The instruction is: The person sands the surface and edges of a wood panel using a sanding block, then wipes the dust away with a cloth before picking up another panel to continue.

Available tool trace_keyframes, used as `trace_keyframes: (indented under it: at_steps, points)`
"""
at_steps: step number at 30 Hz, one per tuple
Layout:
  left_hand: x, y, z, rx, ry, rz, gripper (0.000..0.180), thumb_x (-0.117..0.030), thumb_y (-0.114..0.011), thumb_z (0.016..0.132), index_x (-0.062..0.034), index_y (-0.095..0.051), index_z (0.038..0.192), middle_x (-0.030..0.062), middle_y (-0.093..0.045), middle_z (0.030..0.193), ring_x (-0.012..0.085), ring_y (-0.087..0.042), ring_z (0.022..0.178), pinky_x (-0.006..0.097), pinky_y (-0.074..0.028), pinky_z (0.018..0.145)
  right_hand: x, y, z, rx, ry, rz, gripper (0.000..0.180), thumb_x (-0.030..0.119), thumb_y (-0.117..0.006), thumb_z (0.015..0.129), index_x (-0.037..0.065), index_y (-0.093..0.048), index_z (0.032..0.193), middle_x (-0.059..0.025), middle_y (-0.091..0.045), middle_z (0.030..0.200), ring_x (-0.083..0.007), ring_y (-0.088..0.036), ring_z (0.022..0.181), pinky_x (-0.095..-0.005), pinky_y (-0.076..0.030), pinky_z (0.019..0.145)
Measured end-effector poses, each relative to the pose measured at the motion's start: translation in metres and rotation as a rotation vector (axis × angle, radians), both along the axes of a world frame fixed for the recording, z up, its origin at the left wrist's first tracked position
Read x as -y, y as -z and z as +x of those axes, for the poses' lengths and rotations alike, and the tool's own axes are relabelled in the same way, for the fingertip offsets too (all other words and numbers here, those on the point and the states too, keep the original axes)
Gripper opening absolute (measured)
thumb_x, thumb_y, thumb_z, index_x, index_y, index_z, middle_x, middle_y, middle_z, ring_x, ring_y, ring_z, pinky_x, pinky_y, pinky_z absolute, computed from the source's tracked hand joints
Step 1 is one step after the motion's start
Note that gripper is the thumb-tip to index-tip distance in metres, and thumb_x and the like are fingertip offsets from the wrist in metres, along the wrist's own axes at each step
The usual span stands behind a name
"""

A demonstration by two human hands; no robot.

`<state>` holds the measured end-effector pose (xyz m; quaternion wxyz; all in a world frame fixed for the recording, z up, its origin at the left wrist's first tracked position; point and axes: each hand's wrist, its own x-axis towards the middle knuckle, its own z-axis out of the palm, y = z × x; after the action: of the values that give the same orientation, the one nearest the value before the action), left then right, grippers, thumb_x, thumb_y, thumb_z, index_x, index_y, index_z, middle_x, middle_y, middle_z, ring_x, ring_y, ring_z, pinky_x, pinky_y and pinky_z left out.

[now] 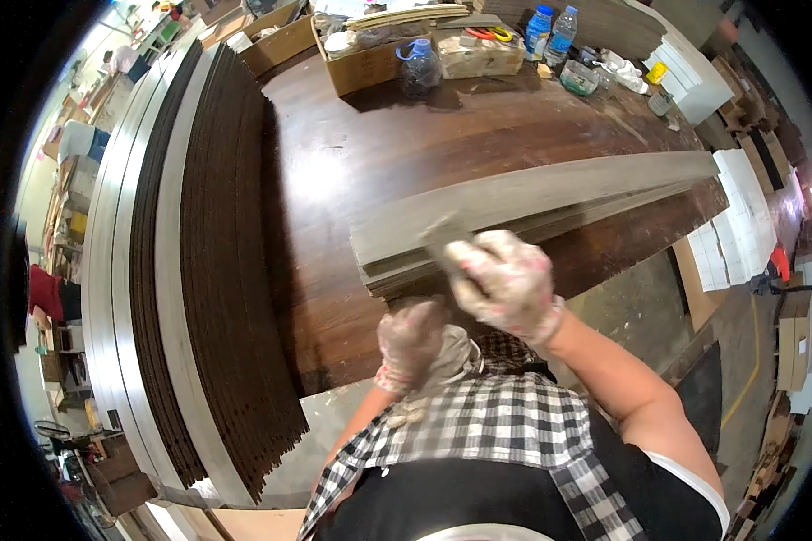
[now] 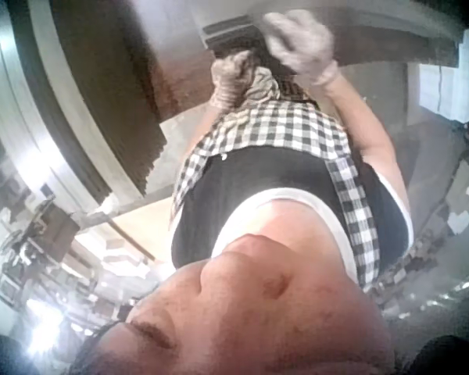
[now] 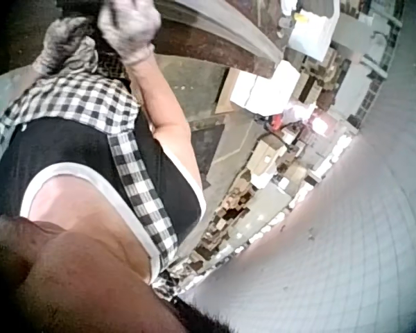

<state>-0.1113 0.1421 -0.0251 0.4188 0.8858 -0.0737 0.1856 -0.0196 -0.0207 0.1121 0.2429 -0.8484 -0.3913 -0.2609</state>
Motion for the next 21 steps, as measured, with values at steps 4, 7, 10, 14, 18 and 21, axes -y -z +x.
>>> trace_keyframes:
  at_steps: [4, 7, 10, 14, 18, 21]
  points:
    - [0.025, 0.018, 0.017, 0.208, 0.126, 0.027, 0.022, -0.010, -0.063, 0.089, -0.0070, -0.069, 0.110, 0.0145, -0.069, 0.099, 0.0312, -0.067, 0.084, 0.040, -0.056, 0.065, -0.021, -0.012, -0.008, 0.022, -0.057, 0.043, 0.032, 0.017, -0.075, 0.074, 0.013, -0.070, 0.105, -0.0087, -0.062, 0.092, -0.0187, -0.064, 0.074, -0.0315, -0.055, 0.056]
    - [0.040, 0.023, 0.025, 0.299, 0.126, 0.030, 0.025, -0.008, -0.066, 0.087, -0.0071, -0.068, 0.112, 0.0145, -0.069, 0.100, 0.0326, -0.067, 0.084, 0.039, -0.056, 0.067, -0.066, -0.002, -0.008, 0.067, -0.199, 0.047, 0.029, 0.019, -0.073, 0.078, 0.018, -0.069, 0.107, -0.0051, -0.062, 0.089, -0.0149, -0.062, 0.072, -0.0294, -0.051, 0.053]
    - [0.027, 0.022, 0.018, 0.069, 0.268, 0.130, 0.030, -0.008, -0.067, 0.086, -0.0072, -0.067, 0.115, 0.0145, -0.069, 0.102, 0.0311, -0.068, 0.088, 0.037, -0.057, 0.071, -0.035, -0.003, 0.001, 0.073, -0.138, 0.016, 0.029, 0.017, -0.073, 0.077, 0.013, -0.069, 0.106, -0.0072, -0.063, 0.089, -0.0180, -0.062, 0.069, -0.0305, -0.053, 0.054]
    - [0.031, -0.018, 0.020, -0.183, 0.393, -0.216, 0.033, -0.014, -0.069, 0.090, -0.0048, -0.064, 0.121, 0.0143, -0.070, 0.108, 0.0284, -0.070, 0.094, 0.035, -0.057, 0.077, 0.089, -0.013, 0.008, -0.008, 0.273, -0.005, 0.037, 0.010, -0.075, 0.071, 0.007, -0.069, 0.107, -0.0126, -0.065, 0.092, -0.0260, -0.066, 0.073, -0.0355, -0.058, 0.062]
    - [0.042, -0.009, 0.018, -0.582, 0.521, -0.292, 0.051, -0.027, -0.073, 0.090, -0.0010, -0.056, 0.131, 0.0181, -0.067, 0.121, 0.0286, -0.067, 0.108, 0.036, -0.052, 0.090, 0.073, -0.021, 0.010, -0.028, 0.159, 0.094, 0.036, 0.007, -0.076, 0.069, 0.005, -0.069, 0.105, -0.0144, -0.067, 0.095, -0.0305, -0.067, 0.084, -0.0375, -0.058, 0.072]
    - [0.063, -0.027, 0.036, -0.861, 0.702, -0.477, 0.066, -0.043, -0.075, 0.085, -0.0013, -0.055, 0.132, 0.0198, -0.065, 0.123, 0.0341, -0.063, 0.110, 0.038, -0.049, 0.095, 0.056, -0.004, 0.017, -0.012, -0.018, 0.007, 0.031, 0.019, -0.072, 0.076, 0.012, -0.069, 0.106, -0.0085, -0.064, 0.088, -0.0203, -0.064, 0.071, -0.0318, -0.054, 0.053]
